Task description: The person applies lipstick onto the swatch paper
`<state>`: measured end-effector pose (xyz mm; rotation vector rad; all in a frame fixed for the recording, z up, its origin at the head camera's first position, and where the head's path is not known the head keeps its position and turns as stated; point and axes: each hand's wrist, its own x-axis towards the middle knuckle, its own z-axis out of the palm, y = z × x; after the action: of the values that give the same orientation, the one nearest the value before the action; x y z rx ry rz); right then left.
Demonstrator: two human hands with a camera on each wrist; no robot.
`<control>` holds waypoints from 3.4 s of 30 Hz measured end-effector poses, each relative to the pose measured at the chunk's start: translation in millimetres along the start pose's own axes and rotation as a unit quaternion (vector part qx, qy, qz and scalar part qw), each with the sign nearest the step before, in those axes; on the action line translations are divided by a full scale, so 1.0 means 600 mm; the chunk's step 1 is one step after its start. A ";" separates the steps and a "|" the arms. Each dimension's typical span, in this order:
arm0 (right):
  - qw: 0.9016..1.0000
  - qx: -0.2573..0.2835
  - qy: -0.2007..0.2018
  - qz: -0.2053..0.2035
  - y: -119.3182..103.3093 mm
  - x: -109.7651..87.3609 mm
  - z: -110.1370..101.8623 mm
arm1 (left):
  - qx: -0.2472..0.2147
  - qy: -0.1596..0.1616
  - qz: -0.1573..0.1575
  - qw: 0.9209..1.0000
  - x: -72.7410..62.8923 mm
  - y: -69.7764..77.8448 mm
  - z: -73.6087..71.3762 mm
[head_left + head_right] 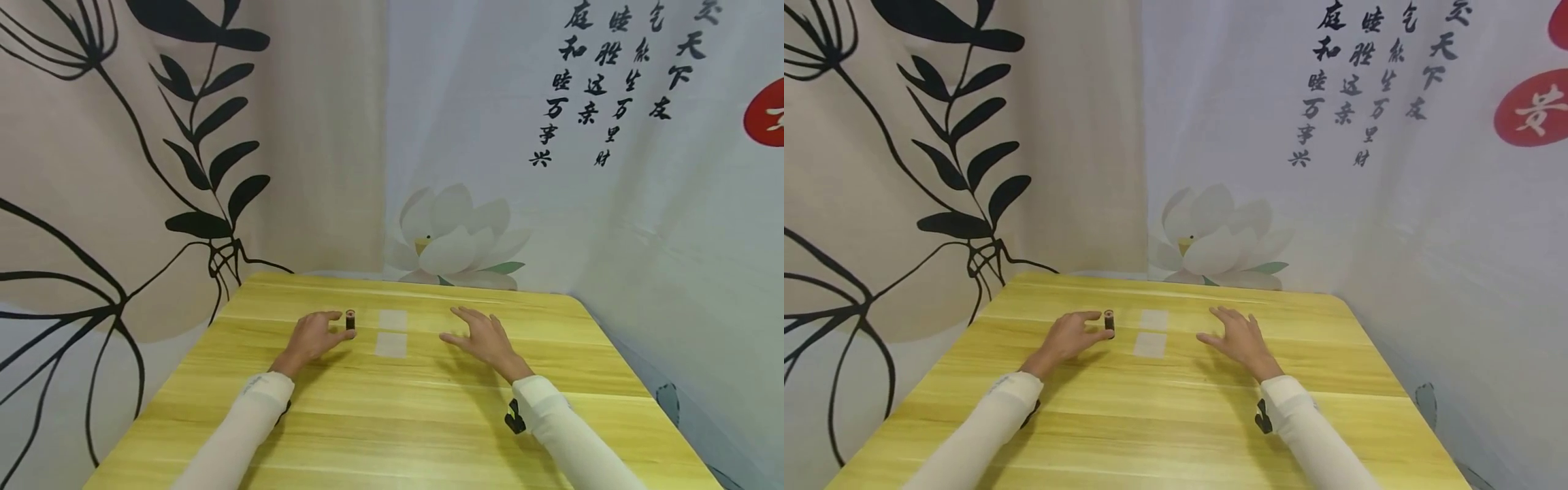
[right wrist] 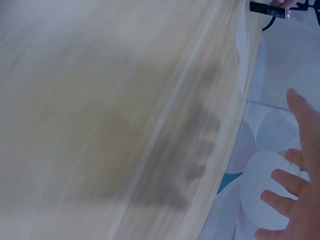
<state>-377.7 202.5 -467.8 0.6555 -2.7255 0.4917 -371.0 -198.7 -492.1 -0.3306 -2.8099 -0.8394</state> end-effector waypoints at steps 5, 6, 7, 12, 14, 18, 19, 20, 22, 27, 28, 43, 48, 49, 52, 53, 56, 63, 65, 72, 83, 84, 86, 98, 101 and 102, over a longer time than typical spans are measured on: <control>1.000 0.017 -0.014 -0.003 -0.022 0.012 0.008 | -0.009 0.003 -0.012 1.000 0.003 0.005 0.013; 1.000 0.020 -0.015 -0.007 -0.026 0.014 0.009 | -0.009 0.006 -0.010 1.000 0.003 0.005 0.015; 1.000 0.021 -0.014 -0.013 -0.031 0.016 0.010 | -0.010 0.009 -0.010 1.000 0.004 0.005 0.017; 0.999 0.022 -0.004 -0.042 -0.050 0.027 0.017 | -0.010 0.017 -0.011 1.000 0.007 0.007 0.024; 0.999 0.021 -0.005 -0.047 -0.056 0.031 0.019 | -0.013 0.017 -0.016 1.000 0.009 0.008 0.024; 0.998 0.016 -0.005 -0.055 -0.065 0.035 0.024 | -0.015 0.014 -0.028 0.999 0.011 0.010 0.025; 0.998 0.016 -0.004 -0.056 -0.068 0.036 0.025 | -0.016 0.012 -0.029 0.999 0.011 0.010 0.026; 0.998 0.018 -0.004 -0.058 -0.070 0.037 0.025 | -0.014 0.011 -0.028 0.999 0.011 0.010 0.026; 0.998 0.018 -0.004 -0.061 -0.075 0.039 0.026 | -0.011 0.009 -0.025 1.000 0.012 0.011 0.026; 0.998 0.015 -0.012 -0.065 -0.085 0.040 0.025 | 0.001 0.009 -0.018 1.000 0.014 0.013 0.027; 0.998 0.013 -0.014 -0.065 -0.086 0.041 0.024 | 0.003 0.009 -0.017 1.000 0.015 0.014 0.026; 0.996 0.027 -0.004 -0.088 -0.102 0.040 0.030 | -0.004 0.007 -0.011 1.000 0.023 0.020 0.030; 0.995 0.031 0.001 -0.097 -0.105 0.040 0.038 | -0.044 -0.014 -0.006 0.999 0.019 0.023 0.033; 0.995 0.031 0.001 -0.097 -0.106 0.040 0.038 | -0.052 -0.020 -0.002 0.998 0.018 0.025 0.033; 0.995 0.031 0.002 -0.093 -0.110 0.041 0.037 | -0.072 -0.031 0.020 0.997 0.019 0.036 0.032; 0.995 0.032 0.001 -0.091 -0.112 0.042 0.036 | -0.074 -0.032 0.030 0.996 0.020 0.040 0.031; 0.996 0.032 0.000 -0.085 -0.118 0.045 0.034 | -0.075 -0.026 0.060 0.995 0.025 0.057 0.028; 0.995 0.053 0.006 -0.081 -0.132 0.046 0.026 | -0.050 -0.007 0.091 0.995 0.028 0.096 0.022; 0.995 0.068 0.003 -0.076 -0.135 0.046 0.024 | -0.053 -0.007 0.094 0.994 0.026 0.106 0.020; 0.992 0.101 0.009 -0.071 -0.145 0.051 0.018 | -0.044 0.003 0.122 0.992 0.024 0.132 0.020; 0.991 0.124 0.043 -0.031 -0.155 0.052 0.010 | -0.012 0.018 0.186 0.982 0.029 0.167 0.025; 0.991 0.122 0.048 -0.028 -0.155 0.051 0.010 | -0.013 0.016 0.186 0.982 0.029 0.170 0.025; 0.991 0.121 0.055 -0.025 -0.153 0.050 0.008 | -0.016 0.014 0.190 0.982 0.029 0.175 0.025; 0.988 0.139 0.058 -0.037 -0.140 0.045 0.002 | -0.012 0.012 0.201 0.979 0.027 0.192 0.030; 0.988 0.142 0.051 -0.042 -0.138 0.042 0.003 | -0.016 0.010 0.204 0.979 0.026 0.191 0.033; 0.988 0.141 0.049 -0.043 -0.137 0.042 0.004 | -0.016 0.011 0.205 0.979 0.025 0.190 0.034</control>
<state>-360.1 123.3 -439.6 0.7910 -2.5471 0.8743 -357.6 -92.1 -446.1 -0.8630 -2.5697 -0.7820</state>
